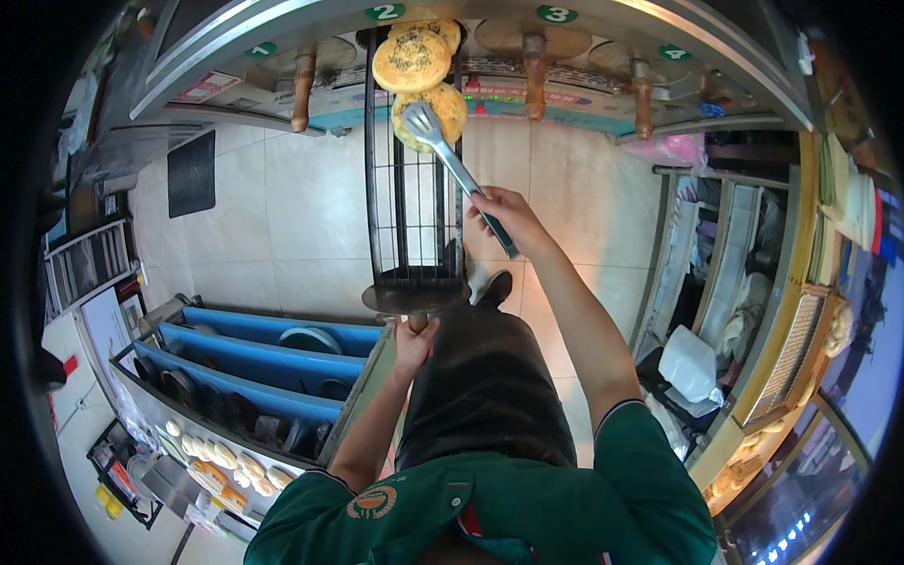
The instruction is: The person fills dough balls with a crumbly mixture, seals them, and places them on a tray. They then retrieve baked buns from an oven, arrange them on a cooling rack, and wrap each bun in paper.
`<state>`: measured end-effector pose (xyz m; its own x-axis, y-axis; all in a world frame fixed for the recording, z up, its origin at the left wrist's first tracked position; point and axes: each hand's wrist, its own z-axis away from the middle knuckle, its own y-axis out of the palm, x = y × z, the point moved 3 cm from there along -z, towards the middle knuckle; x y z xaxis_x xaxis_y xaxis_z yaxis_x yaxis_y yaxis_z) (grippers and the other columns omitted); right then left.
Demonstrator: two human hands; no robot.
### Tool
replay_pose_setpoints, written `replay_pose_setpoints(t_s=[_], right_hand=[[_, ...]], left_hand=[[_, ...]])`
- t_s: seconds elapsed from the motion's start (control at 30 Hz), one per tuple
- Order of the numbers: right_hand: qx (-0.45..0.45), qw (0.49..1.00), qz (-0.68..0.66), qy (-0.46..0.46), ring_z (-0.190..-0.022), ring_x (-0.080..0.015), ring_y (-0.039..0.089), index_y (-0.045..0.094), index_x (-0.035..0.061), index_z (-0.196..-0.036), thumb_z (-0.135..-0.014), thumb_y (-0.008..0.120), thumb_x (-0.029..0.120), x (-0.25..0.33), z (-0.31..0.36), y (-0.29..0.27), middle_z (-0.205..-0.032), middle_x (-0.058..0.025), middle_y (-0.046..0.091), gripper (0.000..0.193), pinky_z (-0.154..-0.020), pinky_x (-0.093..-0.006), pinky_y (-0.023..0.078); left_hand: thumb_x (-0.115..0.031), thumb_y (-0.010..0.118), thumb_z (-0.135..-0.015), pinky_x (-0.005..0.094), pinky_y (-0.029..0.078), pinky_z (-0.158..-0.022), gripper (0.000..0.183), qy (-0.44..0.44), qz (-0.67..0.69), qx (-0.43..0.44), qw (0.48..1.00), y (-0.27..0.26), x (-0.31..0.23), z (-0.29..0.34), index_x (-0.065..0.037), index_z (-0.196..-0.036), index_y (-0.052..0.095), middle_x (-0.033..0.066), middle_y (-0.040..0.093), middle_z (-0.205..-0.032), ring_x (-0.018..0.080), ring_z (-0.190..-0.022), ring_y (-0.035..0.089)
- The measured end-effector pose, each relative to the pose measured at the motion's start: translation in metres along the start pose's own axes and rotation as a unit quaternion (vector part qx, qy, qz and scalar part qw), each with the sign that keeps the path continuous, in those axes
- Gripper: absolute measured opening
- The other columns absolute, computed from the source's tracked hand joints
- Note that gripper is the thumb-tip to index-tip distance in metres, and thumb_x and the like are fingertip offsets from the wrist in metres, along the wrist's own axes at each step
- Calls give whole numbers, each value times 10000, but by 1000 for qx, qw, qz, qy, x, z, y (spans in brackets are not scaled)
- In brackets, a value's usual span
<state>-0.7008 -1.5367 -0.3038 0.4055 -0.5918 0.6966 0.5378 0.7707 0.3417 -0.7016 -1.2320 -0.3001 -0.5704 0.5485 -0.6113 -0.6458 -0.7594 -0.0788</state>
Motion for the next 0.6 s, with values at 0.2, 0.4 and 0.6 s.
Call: replay_pose_setpoints(t_s=[0.2, 0.4, 0.6], right_hand=[[-8, 998, 63, -8, -616, -60, 538, 640, 16, -1114, -948, 622, 243, 8, 2, 5, -790, -6, 613, 282, -543, -212, 444], [57, 998, -27, 9, -601, -58, 532, 650, 18, -1051, -949, 602, 146, -23, 67, -17, -773, -10, 613, 170, -534, -206, 446], [-155, 968, -109, -164, -686, -84, 547, 625, 16, -1123, -938, 625, 246, -42, 205, -126, -845, -28, 628, 296, -652, -234, 456]], left_hand=[[-152, 673, -903, 260, 312, -341, 363, -3, 16, -28, 999, 4, 4, 6, -72, -595, 500, -6, 475, -472, 81, -349, 429], [-183, 675, -899, 270, 281, -323, 308, 8, -10, -45, 999, 0, 33, 0, -90, -666, 496, -8, 449, -468, 103, -339, 425], [-134, 637, -906, 273, 268, -332, 357, -35, 21, -7, 999, 4, 36, -5, -110, -593, 465, -2, 420, -438, 117, -328, 406]])
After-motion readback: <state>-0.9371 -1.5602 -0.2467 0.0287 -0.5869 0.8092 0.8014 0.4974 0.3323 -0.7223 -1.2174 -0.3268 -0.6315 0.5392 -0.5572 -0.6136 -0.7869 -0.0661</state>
